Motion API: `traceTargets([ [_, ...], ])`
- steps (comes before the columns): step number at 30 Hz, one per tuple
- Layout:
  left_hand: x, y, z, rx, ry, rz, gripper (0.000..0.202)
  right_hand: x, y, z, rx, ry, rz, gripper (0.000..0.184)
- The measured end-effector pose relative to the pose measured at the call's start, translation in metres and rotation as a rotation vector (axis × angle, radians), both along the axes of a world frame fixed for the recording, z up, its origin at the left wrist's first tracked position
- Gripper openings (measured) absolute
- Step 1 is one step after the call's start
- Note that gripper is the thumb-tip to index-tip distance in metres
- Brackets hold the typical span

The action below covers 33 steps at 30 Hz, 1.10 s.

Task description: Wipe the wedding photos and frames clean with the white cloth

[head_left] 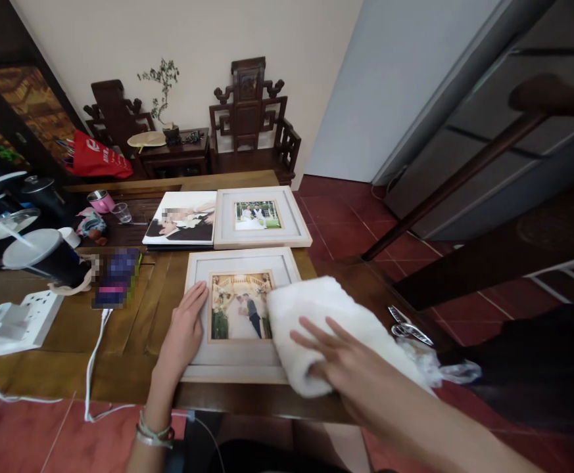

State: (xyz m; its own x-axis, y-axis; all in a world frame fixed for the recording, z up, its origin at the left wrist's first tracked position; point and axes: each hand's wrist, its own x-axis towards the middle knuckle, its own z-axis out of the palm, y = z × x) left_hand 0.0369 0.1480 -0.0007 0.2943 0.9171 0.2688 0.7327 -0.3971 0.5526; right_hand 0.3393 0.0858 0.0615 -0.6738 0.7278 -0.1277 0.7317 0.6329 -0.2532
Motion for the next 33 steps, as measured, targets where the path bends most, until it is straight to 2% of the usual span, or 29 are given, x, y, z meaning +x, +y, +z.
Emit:
traceTargets([
  [2, 0.001, 0.0, 0.0, -0.003, -0.012, 0.006, 0.062, -0.004, -0.019, 0.0, -0.06, 0.01, -0.001, 0.029],
  [5, 0.001, -0.001, 0.002, -0.016, -0.038, 0.006, 0.061, -0.027, -0.028, 0.004, -0.085, 0.003, -0.034, 0.029],
  [7, 0.001, -0.001, 0.003, -0.035, -0.054, 0.005, 0.059, -0.053, -0.023, 0.008, -0.094, -0.015, 0.001, 0.028],
  [11, -0.001, -0.001, 0.005, -0.062, -0.078, 0.002, 0.05, -0.108, -0.007, 0.017, -0.1, -0.005, 0.184, 0.029],
  [14, -0.003, -0.001, 0.005, -0.058, -0.085, -0.013, 0.048, -0.127, -0.002, 0.019, -0.106, 0.035, 0.232, 0.032],
  [17, -0.003, 0.0, 0.004, -0.047, -0.047, -0.01, 0.049, -0.112, -0.01, 0.009, -0.046, 0.069, 0.162, 0.025],
  [21, -0.003, 0.001, 0.002, -0.031, -0.015, -0.02, 0.052, -0.054, -0.033, -0.009, 0.079, 0.056, -0.03, 0.018],
  [23, -0.003, 0.002, 0.0, -0.035, -0.014, -0.028, 0.054, -0.024, -0.042, -0.011, 0.151, 0.05, -0.106, 0.019],
  [25, -0.003, 0.002, 0.0, -0.051, -0.007, -0.03, 0.056, -0.003, -0.042, -0.006, 0.186, 0.059, -0.133, 0.028],
  [27, -0.003, 0.002, 0.0, -0.063, 0.001, -0.025, 0.057, 0.005, -0.03, 0.002, 0.195, 0.066, -0.142, 0.043],
  [29, -0.003, 0.002, -0.001, -0.053, -0.005, -0.016, 0.057, 0.003, -0.005, 0.009, 0.227, 0.058, -0.166, 0.053],
  [33, -0.004, 0.001, -0.003, -0.013, -0.044, -0.018, 0.057, -0.018, 0.064, 0.009, 0.354, 0.013, -0.178, 0.053],
])
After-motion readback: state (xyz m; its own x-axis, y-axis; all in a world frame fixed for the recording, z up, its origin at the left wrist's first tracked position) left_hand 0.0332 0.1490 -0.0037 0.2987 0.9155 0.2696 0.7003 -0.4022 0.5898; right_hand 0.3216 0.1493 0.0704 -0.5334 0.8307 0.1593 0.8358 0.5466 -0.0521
